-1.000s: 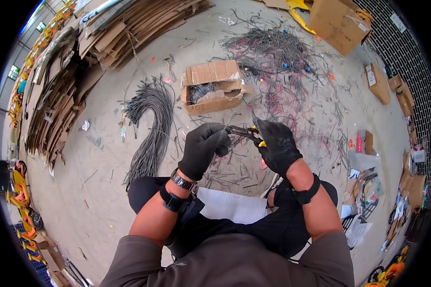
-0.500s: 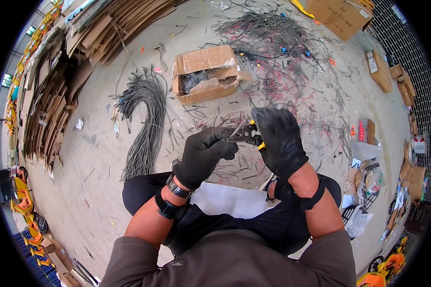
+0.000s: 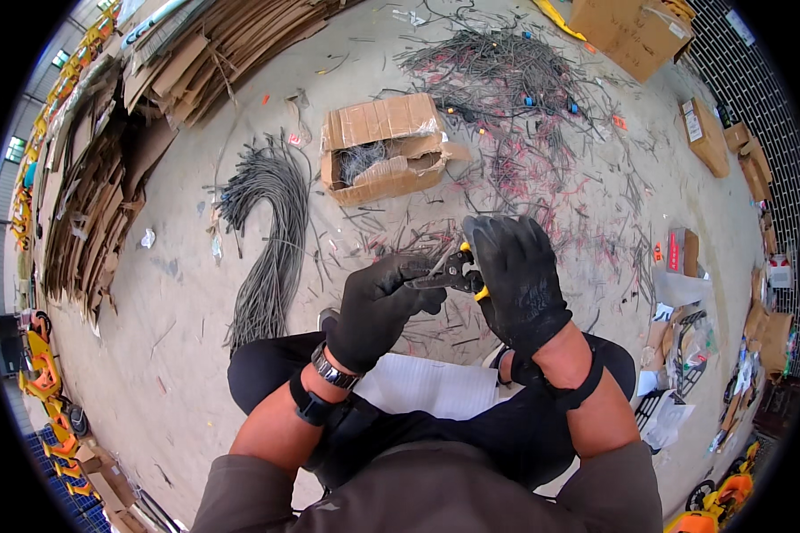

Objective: The person sits on the floor and uses yellow-handled pliers to strip the insulation off the ends of thin metal wires. They repeatedly pick up wires from a pile, cut the ends, and pull the insulation off, dropping the processed pieces onto the floor.

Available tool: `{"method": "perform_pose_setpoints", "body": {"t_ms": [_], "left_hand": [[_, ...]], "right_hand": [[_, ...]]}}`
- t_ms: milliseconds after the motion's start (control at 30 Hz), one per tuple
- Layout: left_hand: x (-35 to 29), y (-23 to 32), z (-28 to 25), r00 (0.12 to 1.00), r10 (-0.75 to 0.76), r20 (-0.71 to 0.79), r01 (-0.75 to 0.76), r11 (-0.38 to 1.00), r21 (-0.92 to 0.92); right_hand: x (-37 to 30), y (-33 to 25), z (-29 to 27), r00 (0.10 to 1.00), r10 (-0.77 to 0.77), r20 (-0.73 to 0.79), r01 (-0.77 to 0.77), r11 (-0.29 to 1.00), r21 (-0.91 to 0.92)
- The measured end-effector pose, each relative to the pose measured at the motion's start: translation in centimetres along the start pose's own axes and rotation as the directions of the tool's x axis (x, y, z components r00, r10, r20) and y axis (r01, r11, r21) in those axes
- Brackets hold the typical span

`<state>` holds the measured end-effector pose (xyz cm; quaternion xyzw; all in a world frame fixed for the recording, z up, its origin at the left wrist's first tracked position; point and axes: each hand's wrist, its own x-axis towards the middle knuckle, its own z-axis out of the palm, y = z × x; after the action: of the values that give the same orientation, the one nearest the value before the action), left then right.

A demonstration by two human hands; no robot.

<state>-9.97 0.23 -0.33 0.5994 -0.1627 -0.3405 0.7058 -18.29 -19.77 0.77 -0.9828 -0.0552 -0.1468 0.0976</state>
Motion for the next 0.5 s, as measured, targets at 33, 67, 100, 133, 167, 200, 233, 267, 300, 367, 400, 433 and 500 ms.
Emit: {"method": "perform_pose_setpoints", "body": {"t_ms": [33, 67, 100, 133, 167, 200, 233, 267, 300, 367, 400, 433, 500], "left_hand": [[-0.08, -0.05, -0.01, 1.0, 0.007, -0.005, -0.007, 1.0, -0.015], [0.0, -0.06, -0.01, 1.0, -0.011, -0.002, 0.011, 1.0, -0.011], [0.0, -0.17, -0.03, 1.0, -0.005, 0.005, 0.005, 1.0, -0.018], [-0.01, -0.31, -0.03, 1.0, 0.0, 0.012, 0.0, 1.0, -0.025], [-0.02, -0.41, -0.08, 1.0, 0.005, 0.02, -0.004, 0.999, -0.033], [-0.05, -0.39, -0.11, 1.0, -0.001, 0.026, 0.002, 0.999, -0.032], [-0.07, -0.26, -0.14, 0.999, -0.007, 0.032, 0.008, 0.999, -0.032], [-0.1, -0.18, -0.13, 0.999, -0.013, 0.04, 0.014, 0.999, -0.032], [-0.15, -0.13, -0.11, 0.999, -0.008, 0.035, 0.009, 0.999, -0.044], [-0.22, -0.08, -0.08, 1.0, 0.002, 0.025, 0.0, 0.998, -0.066], [-0.21, -0.11, -0.08, 1.0, -0.001, 0.031, 0.003, 0.998, -0.057], [-0.15, -0.11, -0.11, 0.999, -0.003, 0.036, 0.005, 0.999, -0.047], [-0.13, -0.25, -0.13, 0.999, -0.008, 0.039, 0.009, 0.999, -0.048]], "right_hand": [[0.0, -0.11, 0.04, 1.0, -0.003, -0.003, 0.003, 1.0, 0.008], [-0.08, -0.16, 0.0, 1.0, 0.0, 0.001, 0.0, 1.0, 0.0], [-0.24, -0.19, -0.05, 1.0, 0.005, 0.008, -0.005, 1.0, -0.007], [-0.35, -0.19, -0.01, 1.0, 0.01, 0.014, -0.01, 1.0, -0.013], [-0.33, -0.14, 0.13, 1.0, 0.008, 0.01, -0.007, 1.0, -0.018], [-0.34, -0.06, 0.25, 1.0, 0.006, 0.006, -0.006, 1.0, -0.022], [-0.37, 0.0, 0.36, 1.0, 0.005, 0.003, -0.005, 1.0, -0.027], [-0.41, -0.01, 0.4, 1.0, 0.008, 0.001, -0.008, 1.0, -0.022], [-0.34, -0.06, 0.38, 1.0, 0.008, -0.002, -0.008, 1.0, -0.017], [-0.24, -0.09, 0.37, 1.0, 0.006, -0.003, -0.006, 1.0, -0.015], [-0.28, -0.09, 0.35, 1.0, 0.004, 0.001, -0.004, 1.0, -0.019], [-0.33, -0.08, 0.37, 1.0, 0.003, 0.005, -0.002, 1.0, -0.023], [-0.45, 0.02, 0.56, 1.0, -0.01, 0.0, 0.01, 0.998, -0.06]]}}
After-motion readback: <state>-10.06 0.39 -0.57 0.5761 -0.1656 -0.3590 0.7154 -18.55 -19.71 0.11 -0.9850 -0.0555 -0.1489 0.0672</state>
